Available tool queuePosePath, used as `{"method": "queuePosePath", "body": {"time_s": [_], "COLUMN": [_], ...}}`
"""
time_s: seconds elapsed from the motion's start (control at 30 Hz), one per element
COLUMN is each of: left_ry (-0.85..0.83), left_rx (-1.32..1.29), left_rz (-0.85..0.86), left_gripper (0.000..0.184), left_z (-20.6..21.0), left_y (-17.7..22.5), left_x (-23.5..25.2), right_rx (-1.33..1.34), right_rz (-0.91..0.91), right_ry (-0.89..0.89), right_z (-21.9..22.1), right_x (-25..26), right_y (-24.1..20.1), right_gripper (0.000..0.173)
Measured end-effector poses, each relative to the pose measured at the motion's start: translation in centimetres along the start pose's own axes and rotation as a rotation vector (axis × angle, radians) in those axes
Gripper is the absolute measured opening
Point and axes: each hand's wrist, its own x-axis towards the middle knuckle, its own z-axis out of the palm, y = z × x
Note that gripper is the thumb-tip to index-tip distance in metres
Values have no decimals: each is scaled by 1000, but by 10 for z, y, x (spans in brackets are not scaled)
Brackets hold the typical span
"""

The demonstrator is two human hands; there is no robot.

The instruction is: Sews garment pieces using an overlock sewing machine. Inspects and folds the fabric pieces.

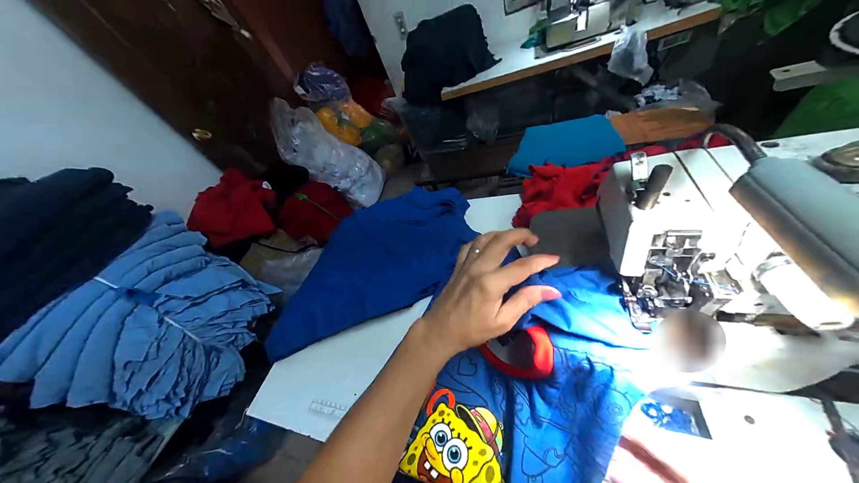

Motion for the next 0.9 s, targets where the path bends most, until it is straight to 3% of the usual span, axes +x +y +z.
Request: {"method": "queuePosePath", "body": {"time_s": [0.1,0.23,0.3,0.4,0.5,0.6,0.7,0.8,0.87,0.9], "left_ry": [-102,-255,-232,-54,131,268,178,-14,-102,-21], "left_rx": [7,187,114,1,-16,-86,-47,-87,-106,-64], "left_rz": [168,252,208,-21,-255,-319,-274,-129,-147,-194], "left_gripper": [17,16,19,25,35,26,47,11,12,14], "left_z": [-12,-24,-11,7,28,34,23,14,-12,-23], "left_y": [9,63,73,83,98,91,89,73,57,48], "left_x": [5,-45,-68,-78,-82,-88,-89,-71,-47,-37], "right_rx": [299,486,503,332,260,187,264,283,232,219], "right_rz": [113,119,81,-20,-84,-99,-122,-219,-238,-225], "right_ry": [17,-42,40,160,187,198,320,387,400,405], "right_z": [24,22,18,18,26,25,20,17,17,17], "right_x": [4,-22,-17,2,13,10,18,27,25,22], "right_y": [-5,18,14,11,21,21,14,6,3,2], "right_gripper": [23,13,17,23,12,6,7,8,5,3]}}
